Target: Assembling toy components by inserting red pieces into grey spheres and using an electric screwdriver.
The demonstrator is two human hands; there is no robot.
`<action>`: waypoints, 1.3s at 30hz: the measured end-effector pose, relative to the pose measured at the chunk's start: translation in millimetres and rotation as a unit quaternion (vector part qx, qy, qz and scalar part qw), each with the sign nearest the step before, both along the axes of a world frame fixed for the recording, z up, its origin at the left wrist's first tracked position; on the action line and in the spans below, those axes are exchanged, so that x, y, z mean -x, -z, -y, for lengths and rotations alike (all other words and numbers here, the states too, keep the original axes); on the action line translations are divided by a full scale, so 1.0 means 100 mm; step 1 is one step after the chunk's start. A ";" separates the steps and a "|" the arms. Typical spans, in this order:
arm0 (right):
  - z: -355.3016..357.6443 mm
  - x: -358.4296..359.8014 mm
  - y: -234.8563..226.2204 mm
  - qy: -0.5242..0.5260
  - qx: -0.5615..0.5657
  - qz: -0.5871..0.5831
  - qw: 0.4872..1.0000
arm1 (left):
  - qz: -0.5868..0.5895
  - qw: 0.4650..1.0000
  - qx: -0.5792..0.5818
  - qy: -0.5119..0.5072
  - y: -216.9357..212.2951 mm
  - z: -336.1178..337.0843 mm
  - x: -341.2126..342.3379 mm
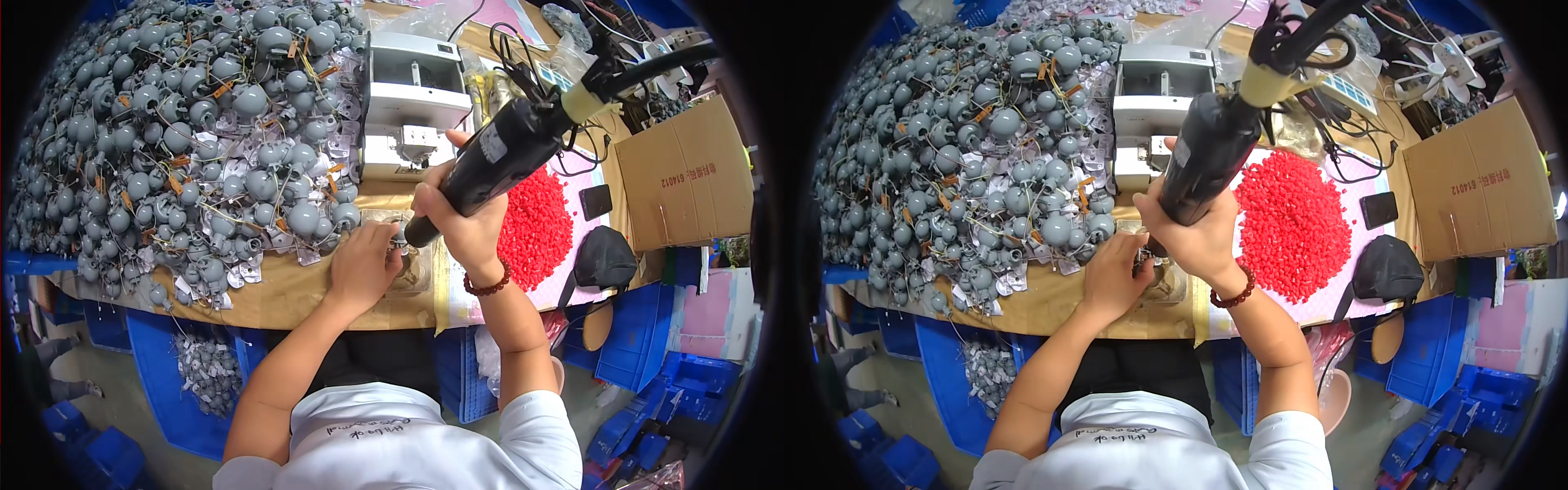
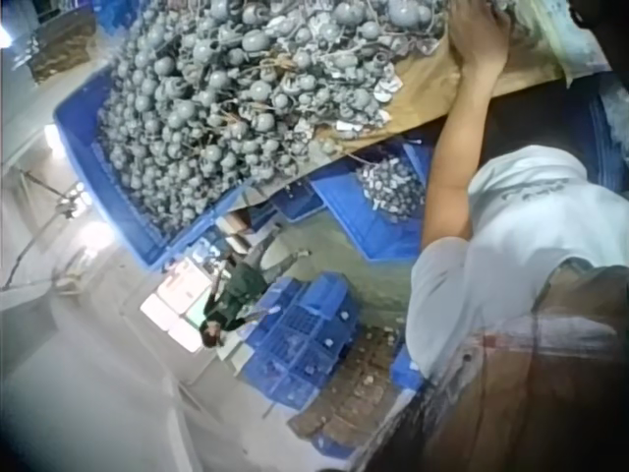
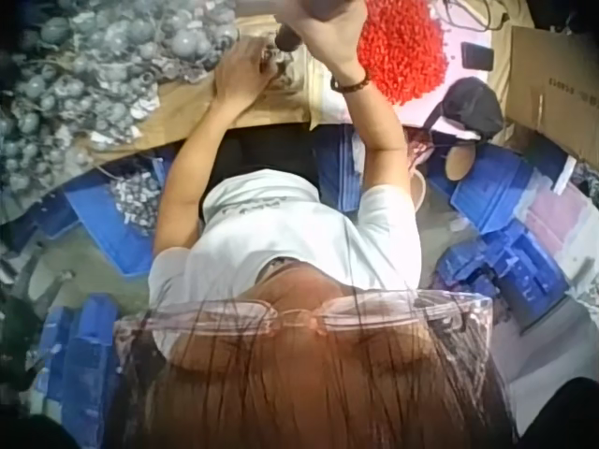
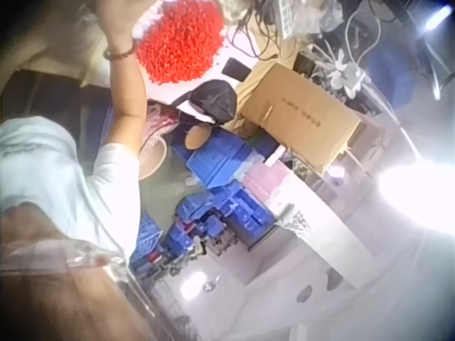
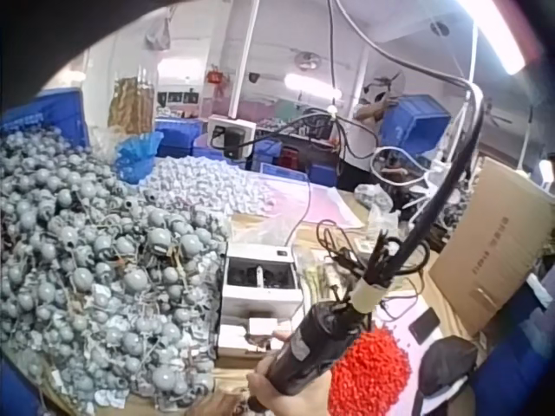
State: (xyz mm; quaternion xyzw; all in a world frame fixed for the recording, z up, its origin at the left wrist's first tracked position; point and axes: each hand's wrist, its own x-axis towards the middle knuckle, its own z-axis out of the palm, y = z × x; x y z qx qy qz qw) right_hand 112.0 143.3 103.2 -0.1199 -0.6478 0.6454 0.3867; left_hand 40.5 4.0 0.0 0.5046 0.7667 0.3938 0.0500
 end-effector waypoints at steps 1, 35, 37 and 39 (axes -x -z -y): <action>0.01 -0.01 0.02 -0.006 -0.002 -0.015 1.000 | 0.000 1.000 -0.001 0.001 0.00 0.00 0.00; 0.00 -0.17 0.36 -0.081 -0.090 0.025 0.992 | 0.033 0.999 0.011 0.034 0.00 0.01 0.06; -0.05 -0.12 0.20 -0.021 0.009 0.053 0.998 | 0.034 0.999 0.019 0.020 0.03 0.01 0.05; -0.15 -0.05 0.13 0.053 0.093 0.038 0.994 | 0.046 0.998 0.036 0.001 0.00 0.02 0.03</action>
